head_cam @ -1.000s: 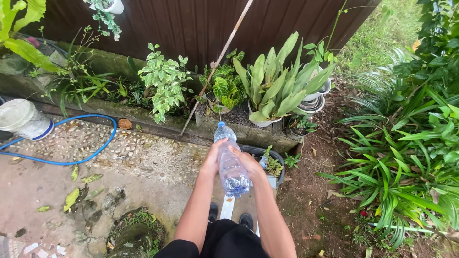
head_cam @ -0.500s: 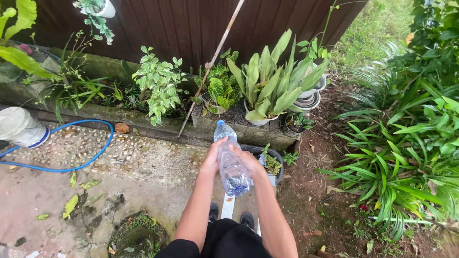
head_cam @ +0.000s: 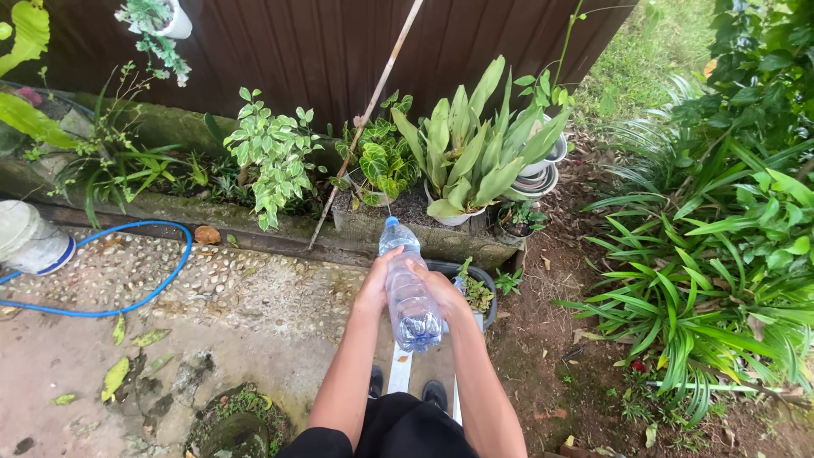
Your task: Watering various potted plants in a garden using a plastic water bottle
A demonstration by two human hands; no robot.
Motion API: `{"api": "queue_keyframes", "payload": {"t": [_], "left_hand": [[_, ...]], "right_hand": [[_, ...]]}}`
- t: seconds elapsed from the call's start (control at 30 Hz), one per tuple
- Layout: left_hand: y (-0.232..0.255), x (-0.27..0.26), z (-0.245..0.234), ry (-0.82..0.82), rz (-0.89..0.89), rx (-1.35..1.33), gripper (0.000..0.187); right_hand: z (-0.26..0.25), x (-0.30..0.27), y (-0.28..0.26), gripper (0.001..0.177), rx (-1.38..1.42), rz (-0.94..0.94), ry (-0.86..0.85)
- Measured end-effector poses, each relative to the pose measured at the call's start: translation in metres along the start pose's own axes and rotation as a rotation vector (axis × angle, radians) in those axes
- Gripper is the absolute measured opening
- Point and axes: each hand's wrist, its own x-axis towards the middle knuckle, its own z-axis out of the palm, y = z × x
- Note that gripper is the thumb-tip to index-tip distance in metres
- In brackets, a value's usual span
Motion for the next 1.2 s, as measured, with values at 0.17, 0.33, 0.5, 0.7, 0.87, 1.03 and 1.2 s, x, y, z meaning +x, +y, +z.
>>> {"api": "queue_keyframes", "payload": {"t": [0.17,0.33,0.5,0.7,0.87,1.03,1.2], "left_hand": [[-0.011,0.027,-0.009,-0.005,-0.016,0.025,0.039],[-0.022,0.051,-0.009,-0.021,-0.029,0.042,0.038],[-0.02,0.036,-0.001,0.009,-0.014,0.056,0.038],[-0.024,0.042,-0.002,0.007,-0.007,0.059,0.037],[-0.017,0.027,-0.002,0.003,0.021,0.002,0.04],[-0.011,0.031,-0.014,0.013,0.056,-0.024,0.04],[-0.004,0.039,-0.032,0.028,0.078,-0.068,0.042]], "right_hand": [[0.002,-0.029,-0.012,0.058,0.013,0.009,0.018],[-0.005,-0.03,-0.012,0.054,0.036,0.008,0.038],[-0.018,-0.01,-0.001,0.056,0.029,0.0,0.018],[-0.018,-0.008,-0.001,0.055,0.008,-0.002,0.014],[-0.001,-0.031,-0.013,0.054,-0.012,0.005,-0.006],[0.007,-0.022,-0.01,0.058,-0.051,0.016,-0.035],[0.021,-0.007,-0.005,0.063,-0.133,0.034,-0.047]]}}
